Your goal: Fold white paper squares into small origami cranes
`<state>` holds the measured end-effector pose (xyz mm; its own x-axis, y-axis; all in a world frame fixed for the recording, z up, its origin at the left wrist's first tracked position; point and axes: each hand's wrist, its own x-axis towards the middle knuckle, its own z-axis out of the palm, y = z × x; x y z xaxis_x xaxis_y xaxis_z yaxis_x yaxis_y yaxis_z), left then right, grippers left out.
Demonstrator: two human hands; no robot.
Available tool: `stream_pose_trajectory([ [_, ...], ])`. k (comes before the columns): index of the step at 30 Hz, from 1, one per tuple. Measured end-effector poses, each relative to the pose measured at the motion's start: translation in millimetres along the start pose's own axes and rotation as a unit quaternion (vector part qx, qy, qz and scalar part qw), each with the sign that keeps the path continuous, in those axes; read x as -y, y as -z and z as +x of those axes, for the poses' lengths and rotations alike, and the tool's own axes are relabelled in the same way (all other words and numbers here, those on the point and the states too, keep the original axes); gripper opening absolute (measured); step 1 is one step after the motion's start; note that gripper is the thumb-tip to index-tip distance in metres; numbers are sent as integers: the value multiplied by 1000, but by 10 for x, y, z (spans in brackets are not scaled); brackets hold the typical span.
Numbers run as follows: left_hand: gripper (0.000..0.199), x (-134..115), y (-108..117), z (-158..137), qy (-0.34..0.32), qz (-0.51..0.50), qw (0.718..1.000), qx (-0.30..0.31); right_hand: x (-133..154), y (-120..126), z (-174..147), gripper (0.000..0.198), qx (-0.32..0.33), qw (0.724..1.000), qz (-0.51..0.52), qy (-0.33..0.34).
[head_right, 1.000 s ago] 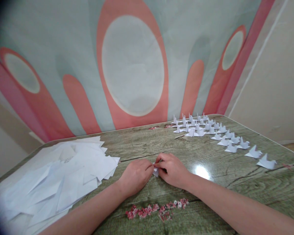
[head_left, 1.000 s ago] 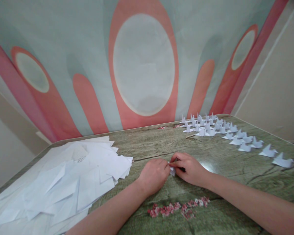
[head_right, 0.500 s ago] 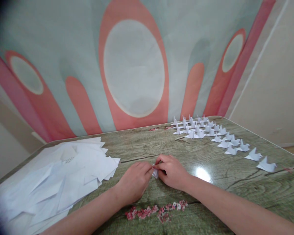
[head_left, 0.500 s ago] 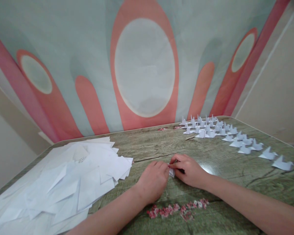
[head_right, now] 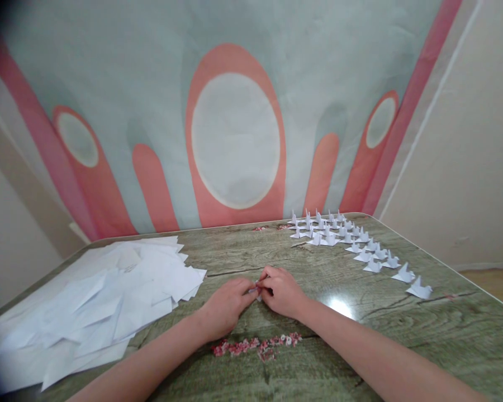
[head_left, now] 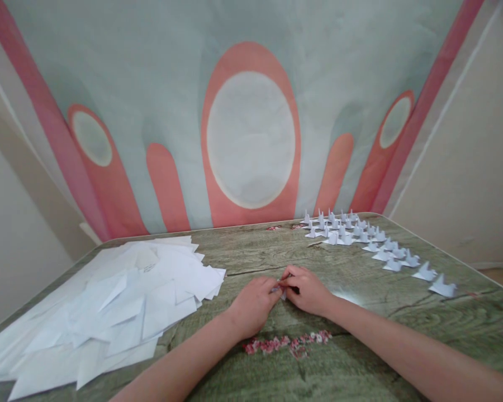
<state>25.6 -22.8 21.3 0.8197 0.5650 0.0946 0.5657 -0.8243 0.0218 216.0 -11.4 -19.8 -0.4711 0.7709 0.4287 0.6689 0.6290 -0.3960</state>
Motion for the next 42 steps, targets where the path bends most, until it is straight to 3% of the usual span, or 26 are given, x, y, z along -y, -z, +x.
stream_pose_trajectory([
  [4, 39, -67, -21, -110, 13, -5, 1000, -10, 76, 11, -21, 21, 7, 1000, 7, 3],
  [9, 32, -209, -8, -257, 20, -1, 1000, -19, 288, 16, -106, 24, 15, 1000, 25, -6],
  [14, 39, -301, -38, -365, 56, -9, 998, -21, 270, -1, -152, 27, -7, 997, 44, -57],
  [20, 45, -286, -58, -392, 58, -23, 998, -10, 128, -61, -142, 16, -31, 991, 57, -121],
  [28, 43, -296, -109, -410, 49, -32, 998, -20, 280, -94, -179, 11, -36, 986, 39, -157],
  [33, 52, -306, -149, -429, 44, -36, 998, -12, 288, -80, -185, 9, -37, 979, 54, -193],
  [42, 46, -246, -208, -408, 49, -89, 993, -54, 293, -103, -173, 10, -44, 963, 109, -244],
])
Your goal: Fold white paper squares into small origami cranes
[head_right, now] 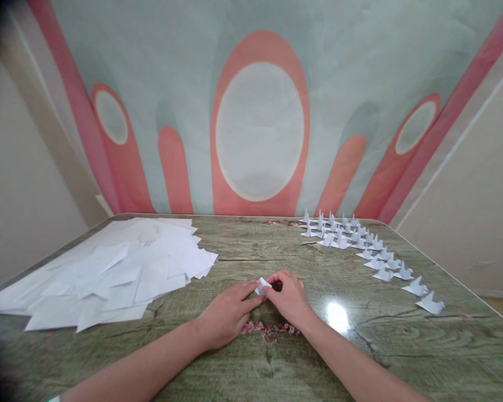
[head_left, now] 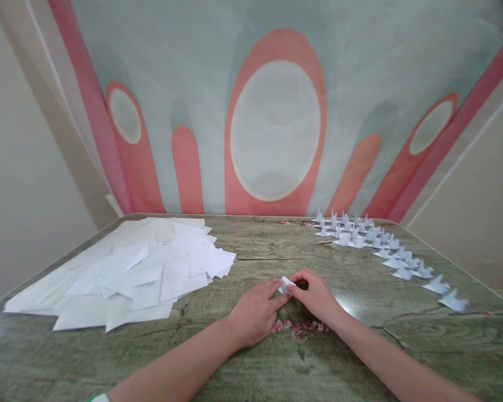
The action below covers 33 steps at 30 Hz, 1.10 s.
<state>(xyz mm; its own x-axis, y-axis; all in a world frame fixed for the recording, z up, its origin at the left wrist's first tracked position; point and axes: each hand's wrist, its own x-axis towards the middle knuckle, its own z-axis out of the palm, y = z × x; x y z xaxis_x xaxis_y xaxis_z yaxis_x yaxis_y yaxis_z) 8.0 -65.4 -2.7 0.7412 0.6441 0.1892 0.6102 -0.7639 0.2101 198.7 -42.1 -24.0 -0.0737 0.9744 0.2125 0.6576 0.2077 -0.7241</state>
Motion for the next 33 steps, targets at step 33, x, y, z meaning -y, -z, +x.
stream_pose_trajectory([
  [33, 16, 137, -33, 72, 57, -295, 929, -216, 145, 78, -155, 18, -43, 944, -28, 325],
])
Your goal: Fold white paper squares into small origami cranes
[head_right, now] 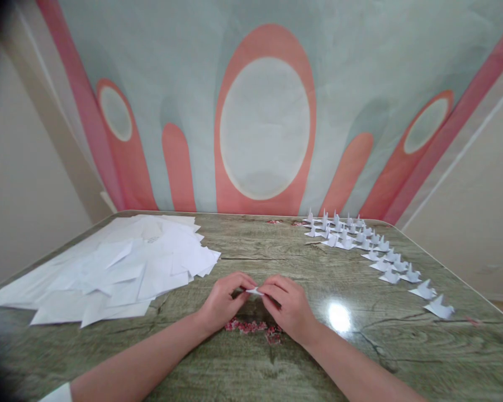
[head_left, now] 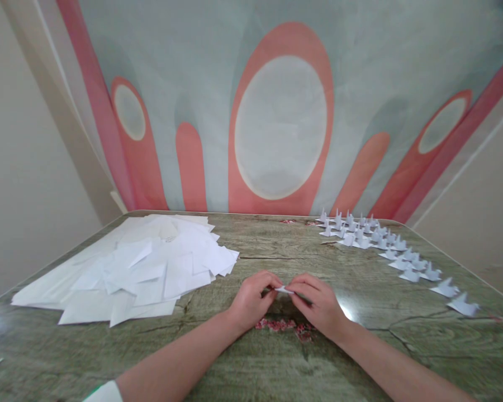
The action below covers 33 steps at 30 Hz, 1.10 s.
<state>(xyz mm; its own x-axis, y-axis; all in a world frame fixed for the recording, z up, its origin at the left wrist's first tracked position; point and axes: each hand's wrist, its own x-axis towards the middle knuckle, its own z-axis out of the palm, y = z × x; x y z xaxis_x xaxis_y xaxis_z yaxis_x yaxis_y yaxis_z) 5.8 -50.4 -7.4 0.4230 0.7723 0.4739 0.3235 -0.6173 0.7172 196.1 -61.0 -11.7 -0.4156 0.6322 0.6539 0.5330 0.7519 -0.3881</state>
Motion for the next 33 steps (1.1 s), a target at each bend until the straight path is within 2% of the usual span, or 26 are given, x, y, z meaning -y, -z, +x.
stream_pose_trajectory([
  [6, 21, -56, 36, 15, -13, 46, 999, -2, -12, -18, -9, 14, -7, 996, -83, 18],
  [13, 17, -31, 22, -10, -20, 130, 991, 35, -65, -4, 13, 14, 79, 974, -212, 26],
  [20, 17, -14, -1, -12, -43, 208, 972, 100, 0, -15, 19, 17, 126, 975, -182, 28],
  [23, 19, -57, 18, 2, -54, 228, 966, 109, -41, -25, -1, 26, 120, 986, -118, -18],
  [26, 19, -80, 32, 4, -62, 242, 960, 122, -145, -52, -29, 35, 77, 992, -35, -96],
  [30, 18, -50, 26, -5, -60, 249, 958, 127, -261, -78, -36, 19, 29, 981, 4, -190],
  [33, 19, -15, 19, -5, -52, 237, 963, 118, -270, -76, -22, 7, 25, 975, -11, -222],
])
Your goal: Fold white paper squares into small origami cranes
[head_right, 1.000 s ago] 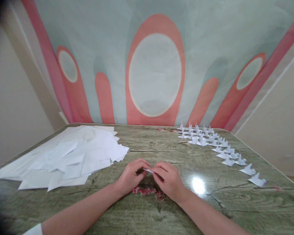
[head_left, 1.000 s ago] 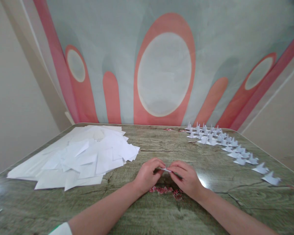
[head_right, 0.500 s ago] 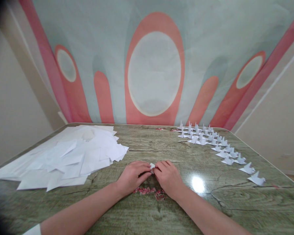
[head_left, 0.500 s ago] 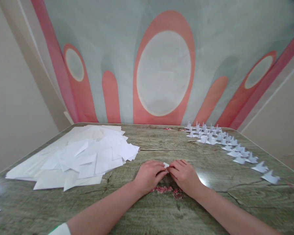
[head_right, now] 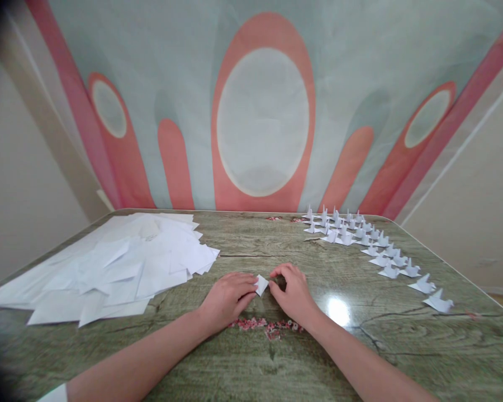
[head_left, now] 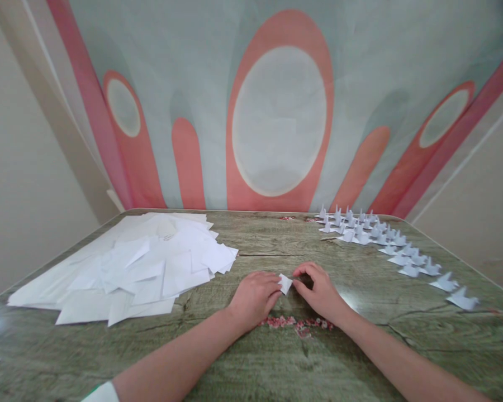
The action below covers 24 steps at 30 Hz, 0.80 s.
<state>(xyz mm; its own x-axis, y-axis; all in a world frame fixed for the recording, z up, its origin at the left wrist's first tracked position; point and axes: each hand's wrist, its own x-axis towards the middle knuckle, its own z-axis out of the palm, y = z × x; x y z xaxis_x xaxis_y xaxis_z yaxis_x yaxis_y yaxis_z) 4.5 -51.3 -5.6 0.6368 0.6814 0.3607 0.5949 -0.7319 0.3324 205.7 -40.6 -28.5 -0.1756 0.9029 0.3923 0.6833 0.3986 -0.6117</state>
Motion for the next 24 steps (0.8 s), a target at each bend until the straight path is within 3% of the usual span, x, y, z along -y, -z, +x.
stream_pose_trajectory([
  [24, 22, 33, -38, -4, 20, -16, 1000, -9, 23, 10, 5, 11, 16, 1000, -10, -5],
])
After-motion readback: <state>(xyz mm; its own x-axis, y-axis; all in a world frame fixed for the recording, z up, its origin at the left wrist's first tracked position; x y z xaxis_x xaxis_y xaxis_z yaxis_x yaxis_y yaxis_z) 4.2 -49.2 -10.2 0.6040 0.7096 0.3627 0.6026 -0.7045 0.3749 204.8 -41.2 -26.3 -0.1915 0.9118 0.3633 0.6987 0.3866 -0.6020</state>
